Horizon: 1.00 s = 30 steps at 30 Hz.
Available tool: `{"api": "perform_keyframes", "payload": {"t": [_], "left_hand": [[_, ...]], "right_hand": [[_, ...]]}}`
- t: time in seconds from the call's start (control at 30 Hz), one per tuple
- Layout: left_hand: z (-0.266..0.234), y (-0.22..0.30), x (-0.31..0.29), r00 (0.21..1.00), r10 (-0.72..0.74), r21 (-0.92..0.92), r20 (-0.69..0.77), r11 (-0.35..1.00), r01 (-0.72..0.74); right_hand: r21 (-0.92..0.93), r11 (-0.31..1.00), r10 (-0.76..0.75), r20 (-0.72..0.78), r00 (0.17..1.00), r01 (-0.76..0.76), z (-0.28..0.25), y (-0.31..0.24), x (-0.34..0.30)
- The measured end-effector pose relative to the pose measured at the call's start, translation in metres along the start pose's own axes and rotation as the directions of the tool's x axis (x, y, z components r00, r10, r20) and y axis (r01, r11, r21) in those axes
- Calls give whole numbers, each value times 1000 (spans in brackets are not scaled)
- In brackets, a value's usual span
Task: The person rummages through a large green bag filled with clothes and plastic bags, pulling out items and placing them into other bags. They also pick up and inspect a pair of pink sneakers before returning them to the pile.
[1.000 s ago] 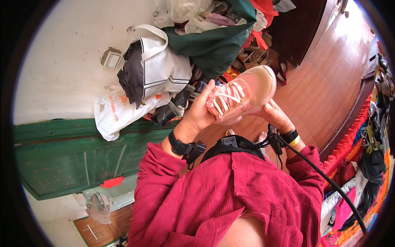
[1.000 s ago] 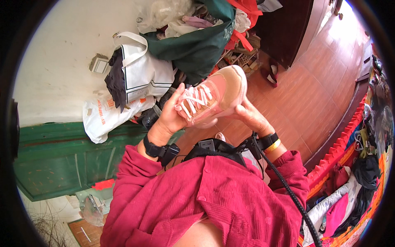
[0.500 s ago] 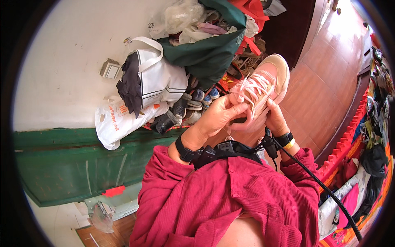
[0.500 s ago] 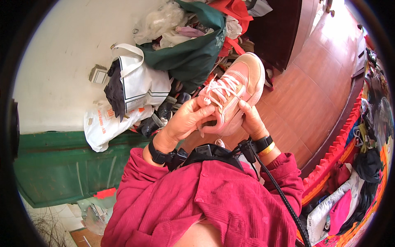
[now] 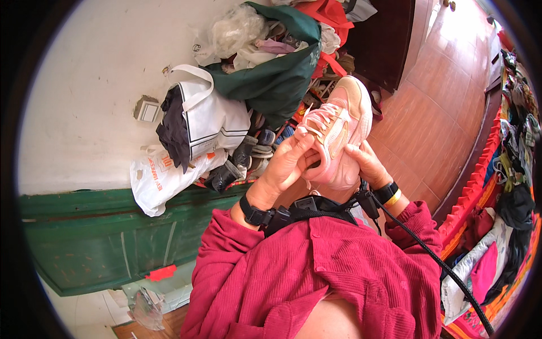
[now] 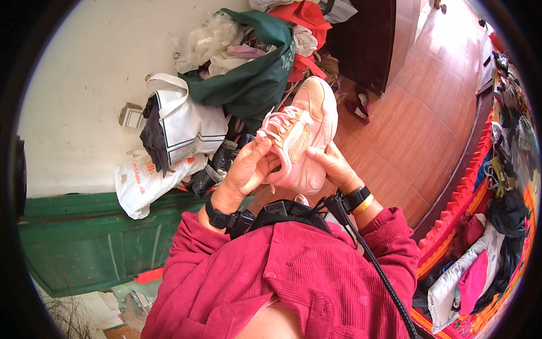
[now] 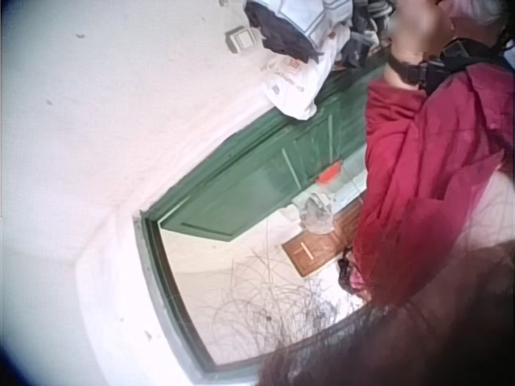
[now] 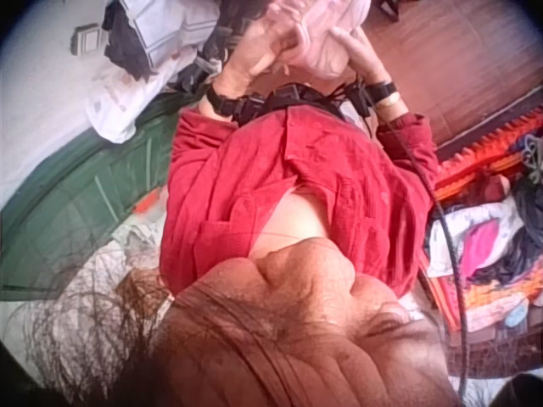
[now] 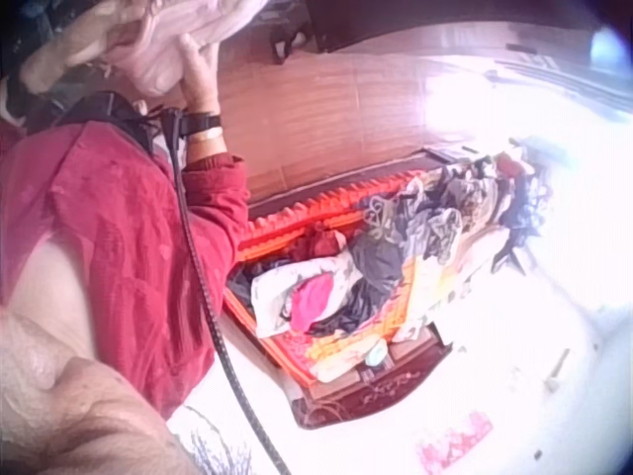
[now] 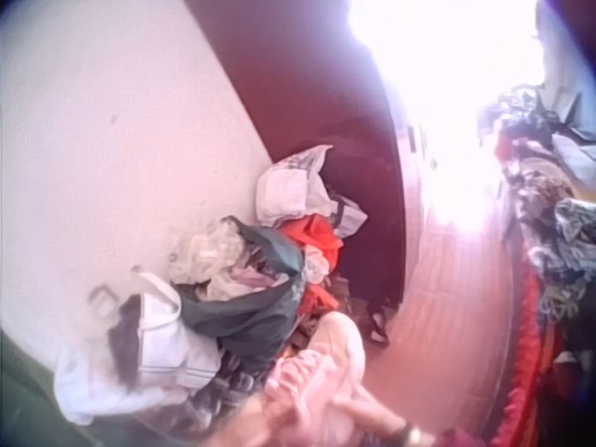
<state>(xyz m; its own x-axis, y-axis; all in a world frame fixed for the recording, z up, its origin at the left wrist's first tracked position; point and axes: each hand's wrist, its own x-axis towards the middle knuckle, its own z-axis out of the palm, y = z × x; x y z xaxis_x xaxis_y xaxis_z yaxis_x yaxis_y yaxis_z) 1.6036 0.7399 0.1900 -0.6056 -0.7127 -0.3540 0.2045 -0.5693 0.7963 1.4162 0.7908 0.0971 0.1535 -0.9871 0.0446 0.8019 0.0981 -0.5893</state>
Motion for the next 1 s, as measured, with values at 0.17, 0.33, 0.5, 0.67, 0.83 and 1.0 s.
{"api": "perform_keyframes", "payload": {"t": [0.17,0.33,0.5,0.67,0.83,1.0], "left_hand": [[12,1,-8,995,16,666,96,742,-76],[15,3,-13,992,74,938,98,325,-117],[11,-2,-12,993,108,862,45,498,-94],[2,-9,-8,969,248,736,17,652,-179],[-8,-8,-5,976,213,864,-32,498,-80],[-6,-8,-3,959,282,724,-42,670,-165]], "right_hand": [[33,999,26,-90,996,-23,2,4,2],[150,982,127,-103,986,-111,-12,10,5],[314,945,96,-10,995,-88,-21,13,2],[45,970,237,54,970,-239,-17,8,-9],[68,976,204,46,978,-207,-8,8,-5],[-46,986,162,28,986,-160,-7,9,-3]]}}
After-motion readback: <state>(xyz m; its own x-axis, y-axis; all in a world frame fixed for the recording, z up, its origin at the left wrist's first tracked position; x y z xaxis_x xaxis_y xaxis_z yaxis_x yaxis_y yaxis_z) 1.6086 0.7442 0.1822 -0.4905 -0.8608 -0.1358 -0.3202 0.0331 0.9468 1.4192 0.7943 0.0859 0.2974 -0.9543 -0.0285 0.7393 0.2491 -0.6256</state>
